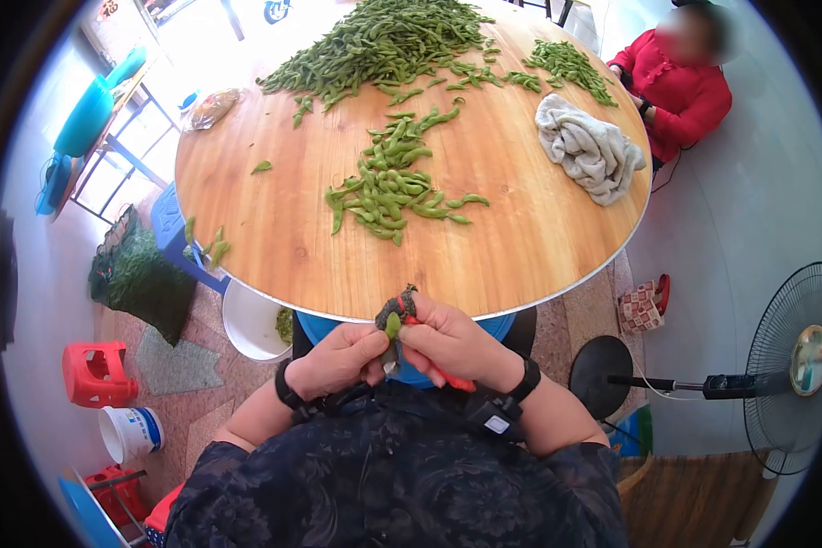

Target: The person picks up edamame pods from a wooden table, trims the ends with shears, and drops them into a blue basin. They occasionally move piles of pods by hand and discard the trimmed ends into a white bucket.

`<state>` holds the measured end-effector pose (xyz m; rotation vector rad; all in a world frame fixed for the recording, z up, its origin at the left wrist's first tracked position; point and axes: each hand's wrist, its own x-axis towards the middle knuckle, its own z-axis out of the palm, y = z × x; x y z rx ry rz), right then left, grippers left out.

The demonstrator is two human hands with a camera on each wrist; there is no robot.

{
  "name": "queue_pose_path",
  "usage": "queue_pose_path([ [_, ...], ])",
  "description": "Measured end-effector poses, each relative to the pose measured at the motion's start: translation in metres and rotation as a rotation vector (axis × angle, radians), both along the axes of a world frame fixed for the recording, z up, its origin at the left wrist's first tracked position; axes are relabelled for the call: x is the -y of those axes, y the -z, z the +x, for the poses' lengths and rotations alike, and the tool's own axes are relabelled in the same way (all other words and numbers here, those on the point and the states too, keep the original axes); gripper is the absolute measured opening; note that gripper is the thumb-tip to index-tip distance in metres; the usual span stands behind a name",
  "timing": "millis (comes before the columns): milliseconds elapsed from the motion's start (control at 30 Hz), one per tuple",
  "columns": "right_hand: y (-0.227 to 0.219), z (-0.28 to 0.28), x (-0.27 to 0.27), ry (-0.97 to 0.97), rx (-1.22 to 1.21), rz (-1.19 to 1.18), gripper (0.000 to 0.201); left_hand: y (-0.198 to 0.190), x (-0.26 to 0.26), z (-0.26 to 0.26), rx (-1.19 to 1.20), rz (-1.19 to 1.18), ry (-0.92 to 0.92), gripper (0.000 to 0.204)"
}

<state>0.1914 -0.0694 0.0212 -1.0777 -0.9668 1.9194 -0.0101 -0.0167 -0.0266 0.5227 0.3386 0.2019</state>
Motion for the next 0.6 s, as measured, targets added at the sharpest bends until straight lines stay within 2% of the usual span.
queue_pose_path([
  [33, -0.002, 0.001, 0.0, -0.005, 0.244, 0.102, 0.009, -0.002, -0.002, -0.003, -0.157, 0.494, -0.069, 0.025],
  [67, 0.001, 0.002, 0.001, -0.004, 0.245, 0.103, 0.009, -0.004, -0.004, -0.004, -0.314, 0.989, -0.141, 0.026],
  [133, 0.009, 0.002, 0.003, 0.057, 0.855, 0.782, 0.007, -0.015, -0.005, -0.005, -0.336, 1.048, -0.124, 0.028],
  [167, 0.009, -0.001, 0.006, 0.051, 0.848, 0.778, 0.007, -0.018, -0.005, -0.007, -0.359, 1.104, -0.109, 0.029],
  [233, 0.0, -0.01, 0.009, -0.019, 0.931, 0.818, 0.012, -0.015, -0.007, -0.004, -0.391, 1.121, -0.075, 0.024],
  [300, 0.005, -0.011, 0.006, 0.018, 0.907, 0.886, 0.012, -0.014, -0.01, 0.002, -0.411, 1.145, -0.033, 0.02],
  [367, 0.01, -0.007, 0.004, 0.062, 0.887, 0.936, 0.011, -0.013, -0.009, 0.007, -0.339, 1.209, -0.095, 0.034],
  [400, 0.011, -0.001, 0.001, -0.018, 0.866, 0.843, 0.011, -0.013, -0.009, 0.008, -0.336, 1.204, -0.089, 0.034],
  [467, 0.013, 0.007, -0.004, -0.152, 0.795, 0.699, 0.011, -0.015, -0.009, 0.006, -0.282, 0.944, 0.046, 0.037],
  [500, 0.006, 0.008, -0.006, -0.15, 0.795, 0.694, 0.011, -0.016, -0.008, 0.006, -0.281, 0.942, 0.05, 0.037],
  [567, -0.014, 0.007, -0.008, -0.208, 0.372, 0.042, 0.013, -0.016, -0.008, 0.005, -0.23, 0.563, 0.132, 0.033],
  [600, -0.01, 0.008, -0.008, -0.208, 0.373, 0.042, 0.013, -0.015, -0.008, 0.005, -0.229, 0.563, 0.132, 0.033],
])
